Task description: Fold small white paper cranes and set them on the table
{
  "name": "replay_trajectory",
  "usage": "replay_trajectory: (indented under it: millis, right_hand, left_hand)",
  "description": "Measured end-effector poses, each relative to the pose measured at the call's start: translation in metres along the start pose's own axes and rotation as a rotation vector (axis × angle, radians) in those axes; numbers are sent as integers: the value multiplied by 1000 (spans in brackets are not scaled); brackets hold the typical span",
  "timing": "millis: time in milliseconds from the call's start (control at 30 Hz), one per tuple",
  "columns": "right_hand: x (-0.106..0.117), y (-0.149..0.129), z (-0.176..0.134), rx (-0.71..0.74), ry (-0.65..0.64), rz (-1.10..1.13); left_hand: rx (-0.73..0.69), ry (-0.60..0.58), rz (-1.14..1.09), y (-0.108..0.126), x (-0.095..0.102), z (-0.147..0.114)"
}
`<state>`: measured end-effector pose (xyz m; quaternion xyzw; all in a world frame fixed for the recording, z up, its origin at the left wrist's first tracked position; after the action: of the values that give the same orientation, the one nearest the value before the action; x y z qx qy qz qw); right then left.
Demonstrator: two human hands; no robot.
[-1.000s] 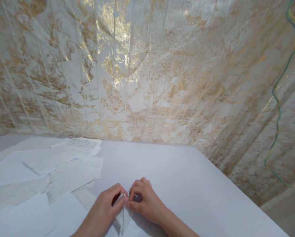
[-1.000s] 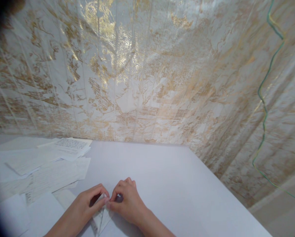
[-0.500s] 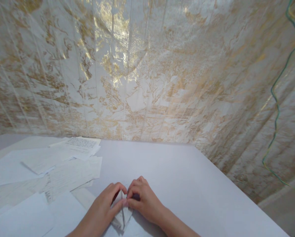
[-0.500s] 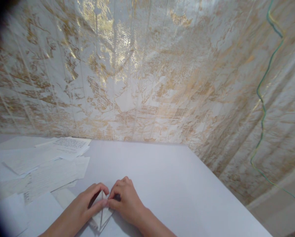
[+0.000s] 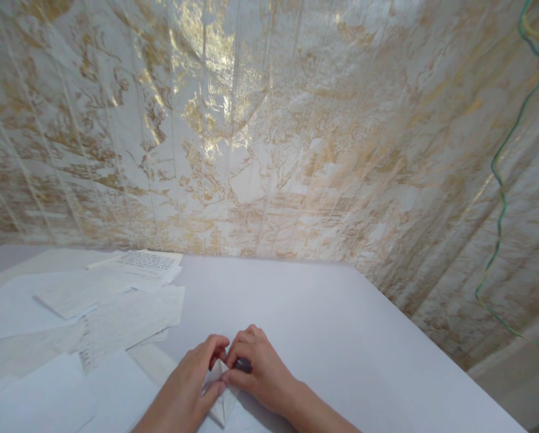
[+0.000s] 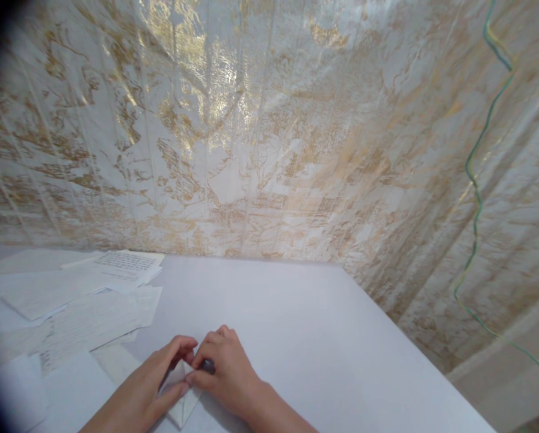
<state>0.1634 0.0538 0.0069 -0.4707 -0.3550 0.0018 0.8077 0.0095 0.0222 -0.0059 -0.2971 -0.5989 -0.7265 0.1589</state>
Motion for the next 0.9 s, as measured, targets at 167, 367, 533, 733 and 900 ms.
replay_trajectory:
  millis: [167, 367, 533, 733, 900]
  right_hand:
    - [2, -9, -2, 12, 219, 136]
    - [5, -12, -5, -54, 398, 299]
    - [2, -9, -5, -95, 308, 141]
    - [6, -8, -4, -74, 273, -14]
    - [7, -8, -5, -89, 213, 15]
  left_hand:
    - [67, 213, -220, -3, -1, 7]
    - [408, -5, -764, 11, -9, 4]
    - [463, -16, -830, 9, -12, 4]
    - [313, -27, -677, -1, -16, 9]
    - [282, -58, -649, -1, -20, 5]
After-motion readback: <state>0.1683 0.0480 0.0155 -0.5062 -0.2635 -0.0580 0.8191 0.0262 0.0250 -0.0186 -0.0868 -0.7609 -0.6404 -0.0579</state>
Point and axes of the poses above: each hand's wrist, its own z-axis towards the middle knuckle, its own x-axis out of the back of the hand, y = z × x, the point moved 3 cm from there along z, towards the middle knuckle, and after that the axes turned 7 degrees about z, right-handed, at the moved point
